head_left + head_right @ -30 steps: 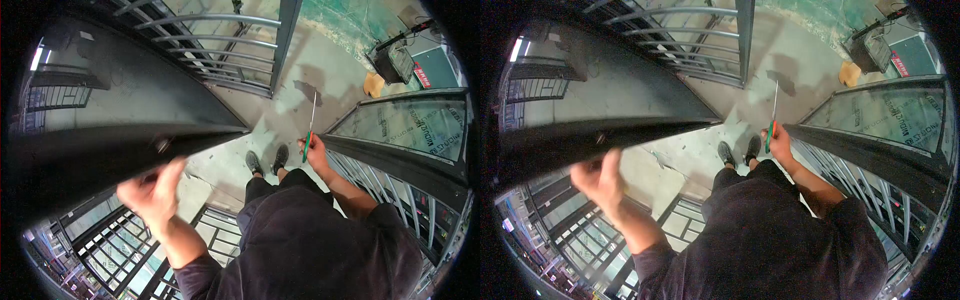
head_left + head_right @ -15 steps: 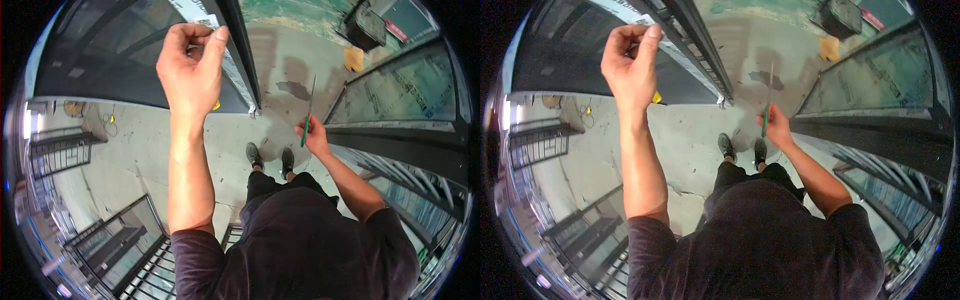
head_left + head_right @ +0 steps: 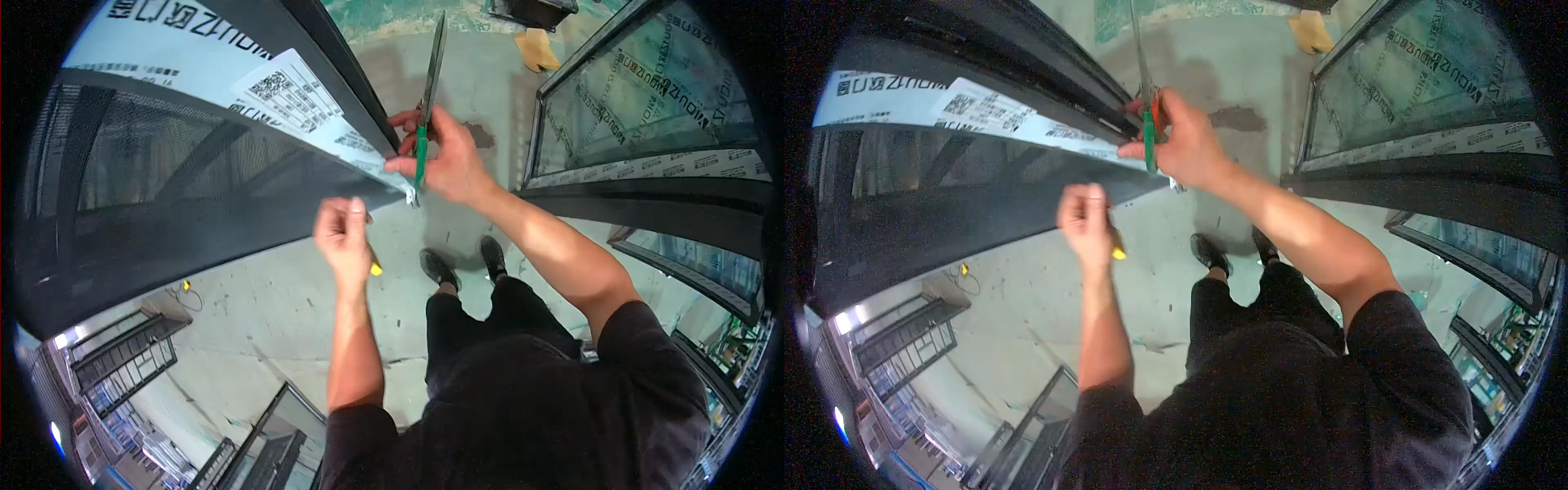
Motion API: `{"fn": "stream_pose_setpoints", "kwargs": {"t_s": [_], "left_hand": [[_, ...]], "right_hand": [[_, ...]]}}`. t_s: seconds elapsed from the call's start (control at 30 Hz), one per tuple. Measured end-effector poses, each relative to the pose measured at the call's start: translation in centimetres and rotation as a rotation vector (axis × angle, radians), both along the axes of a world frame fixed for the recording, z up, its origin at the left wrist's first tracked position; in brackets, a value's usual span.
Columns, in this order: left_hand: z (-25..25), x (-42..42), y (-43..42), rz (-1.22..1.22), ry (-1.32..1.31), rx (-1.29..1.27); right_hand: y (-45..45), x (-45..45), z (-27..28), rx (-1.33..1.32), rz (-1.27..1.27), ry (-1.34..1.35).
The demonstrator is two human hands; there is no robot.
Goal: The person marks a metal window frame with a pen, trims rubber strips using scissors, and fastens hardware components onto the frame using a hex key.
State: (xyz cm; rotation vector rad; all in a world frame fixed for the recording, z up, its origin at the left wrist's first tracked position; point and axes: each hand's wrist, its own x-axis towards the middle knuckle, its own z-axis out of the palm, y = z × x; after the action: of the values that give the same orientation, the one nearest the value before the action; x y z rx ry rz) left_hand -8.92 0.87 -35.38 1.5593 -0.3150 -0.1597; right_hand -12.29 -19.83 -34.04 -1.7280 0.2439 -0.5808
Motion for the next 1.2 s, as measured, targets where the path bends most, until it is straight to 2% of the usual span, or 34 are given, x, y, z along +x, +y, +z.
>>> {"fn": "stream_pose_setpoints", "kwargs": {"t_s": [0.03, 0.07, 0.1, 0.17, 0.23, 0.27, 0.33, 0.37, 0.4, 0.47, 0.5, 0.57, 0.6, 0.63, 0.67, 0.7, 0.73, 0.77, 0.83, 0.87, 0.9, 0.97, 1.0, 1.07, 1.1, 1.13, 1.17, 1.2], "left_hand": [[-6.7, 0.0, 1.0, 0.005, 0.303, 0.071], [-11.2, -0.7, 1.2, 0.031, 0.774, 0.022], [-18.4, -1.1, 1.6, 0.059, 1.086, -0.046], [-29.6, -2.3, 1.7, 0.125, 1.432, -0.204], [-37.6, -3.6, -0.2, 0.186, 1.490, -0.197], [-40.1, -3.8, -1.1, 0.180, 1.575, -0.325], [-42.7, -3.7, -3.2, 0.189, 1.751, -0.556], [-44.6, -3.9, -4.5, 0.200, 1.752, -0.622], [-46.9, -4.3, -5.6, 0.225, 1.756, -0.817], [-50.0, -5.6, -6.9, 0.233, 1.679, -1.254], [-51.2, -5.9, -7.0, 0.264, 1.668, -1.285], [-52.6, -6.8, -7.0, 0.102, 1.563, -1.545], [-51.3, -6.9, -7.0, 0.190, 1.530, -1.432], [-51.3, -7.2, -6.9, 0.214, 1.523, -1.441], [-51.4, -6.9, -6.8, 0.343, 1.425, -1.402], [-51.3, -6.6, -6.8, 0.466, 1.329, -1.362], [-46.9, -5.8, -6.3, 0.672, 1.217, -1.171], [-45.3, -5.8, -5.8, 0.688, 1.216, -1.177], [-44.6, -5.5, -5.2, 0.680, 1.013, -0.786], [-44.3, -5.5, -4.9, 0.638, 0.879, -0.670], [-44.4, -5.6, -5.1, 0.642, 0.882, -0.671], [-45.0, -5.7, -5.9, 0.736, 0.613, -0.542], [-44.0, -5.6, -5.8, 0.758, 0.605, -0.459], [-43.1, -5.6, -4.9, 0.755, 0.584, -0.254], [-43.2, -5.5, -5.1, 0.777, 0.536, -0.207], [-43.5, -5.2, -5.3, 0.801, 0.476, -0.165], [-44.3, -5.4, -5.1, 0.768, 0.586, -0.230], [-44.2, -5.3, -5.4, 0.766, 0.598, -0.234]], "right_hand": [[0.0, 0.2, -0.3, -0.015, -0.006, -0.013], [0.0, 0.1, -0.6, 0.069, 0.009, 0.020], [-0.1, 0.2, -0.8, 0.145, 0.032, 0.048], [-0.1, 0.2, -0.8, 0.108, 0.035, -0.015], [-0.3, 0.2, 0.2, 0.140, 0.075, 0.017], [-0.3, 0.2, 0.1, 0.137, 0.067, -0.003], [-0.7, 0.1, 0.0, 0.097, 0.120, 0.057], [-0.4, 0.1, 0.6, 0.132, 0.075, 0.060], [-1.7, -0.2, -0.8, -0.112, -0.001, 0.045], [-1.9, -0.3, -1.0, -0.146, -0.005, -0.072], [-2.6, -0.1, -1.6, -0.205, 0.008, -0.109], [-2.8, 0.0, -1.9, -0.186, 0.014, -0.188], [-2.9, 0.0, -1.7, -0.196, 0.025, -0.182], [-2.7, 0.1, -1.8, -0.168, 0.017, -0.211], [-4.8, -0.6, -2.8, -0.215, 0.136, -0.155], [-4.5, -0.5, -2.6, -0.252, 0.100, -0.159], [-4.3, -0.5, -2.3, -0.313, 0.090, -0.126], [-4.8, -0.8, -2.4, -0.359, 0.049, -0.077], [-4.4, -0.5, -2.6, -0.300, 0.089, -0.150], [-4.4, -0.8, -2.3, -0.381, 0.097, -0.158], [-4.9, -0.8, -2.5, -0.375, 0.122, -0.179], [-5.8, -0.8, -2.6, -0.323, 0.198, -0.166], [-5.9, -0.8, -2.5, -0.326, 0.199, -0.151], [-6.4, -1.2, -2.0, -0.904, 0.020, -0.074], [-5.4, -0.4, -1.3, -0.987, -0.024, -0.079], [-5.5, -0.2, -1.5, -0.931, -0.018, -0.127], [-5.5, -0.1, -1.6, -0.873, -0.015, -0.181], [-4.1, 0.3, -1.7, -0.479, 0.004, -0.237]]}}
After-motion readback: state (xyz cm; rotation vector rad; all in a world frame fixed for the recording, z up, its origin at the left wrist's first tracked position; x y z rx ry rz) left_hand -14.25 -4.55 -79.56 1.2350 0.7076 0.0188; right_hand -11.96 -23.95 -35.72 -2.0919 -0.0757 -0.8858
